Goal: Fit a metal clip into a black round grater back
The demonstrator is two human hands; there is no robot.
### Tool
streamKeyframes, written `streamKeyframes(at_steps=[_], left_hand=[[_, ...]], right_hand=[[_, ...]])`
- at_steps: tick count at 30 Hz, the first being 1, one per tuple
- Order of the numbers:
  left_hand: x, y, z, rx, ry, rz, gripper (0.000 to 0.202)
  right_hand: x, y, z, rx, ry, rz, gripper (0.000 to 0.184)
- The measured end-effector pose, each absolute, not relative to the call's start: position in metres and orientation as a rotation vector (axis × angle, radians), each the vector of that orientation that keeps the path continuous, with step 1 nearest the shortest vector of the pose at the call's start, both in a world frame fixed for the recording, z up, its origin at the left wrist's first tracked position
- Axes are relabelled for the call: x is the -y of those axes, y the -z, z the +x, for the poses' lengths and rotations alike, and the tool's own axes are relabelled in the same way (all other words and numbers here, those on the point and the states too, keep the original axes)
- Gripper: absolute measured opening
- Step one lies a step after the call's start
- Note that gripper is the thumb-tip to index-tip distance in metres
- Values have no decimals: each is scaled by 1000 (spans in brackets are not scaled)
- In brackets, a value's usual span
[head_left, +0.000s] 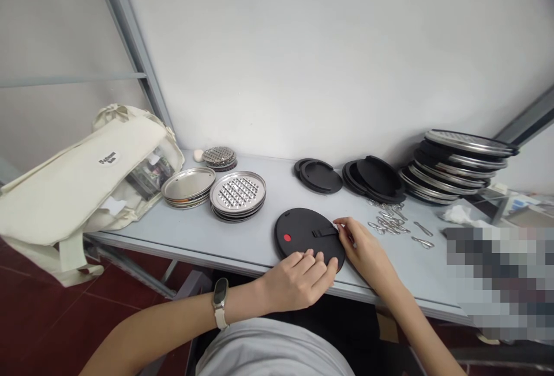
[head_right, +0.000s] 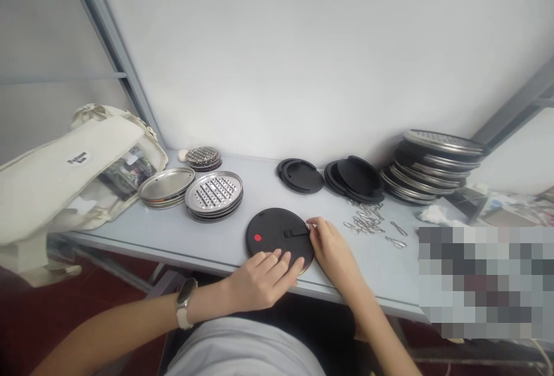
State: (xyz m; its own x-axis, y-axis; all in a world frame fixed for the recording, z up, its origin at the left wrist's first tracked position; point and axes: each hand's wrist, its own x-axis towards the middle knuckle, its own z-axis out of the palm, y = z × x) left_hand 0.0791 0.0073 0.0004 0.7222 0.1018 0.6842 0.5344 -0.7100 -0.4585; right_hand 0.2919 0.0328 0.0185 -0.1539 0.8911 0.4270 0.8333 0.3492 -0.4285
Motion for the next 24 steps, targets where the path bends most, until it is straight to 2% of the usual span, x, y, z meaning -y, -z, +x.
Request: streamKeyframes(at_steps=[24], left_hand=[[-7, -1, 80, 510, 842, -2266, 33]], right_hand=[[-25, -25, 287, 1962, -27, -1390, 20]])
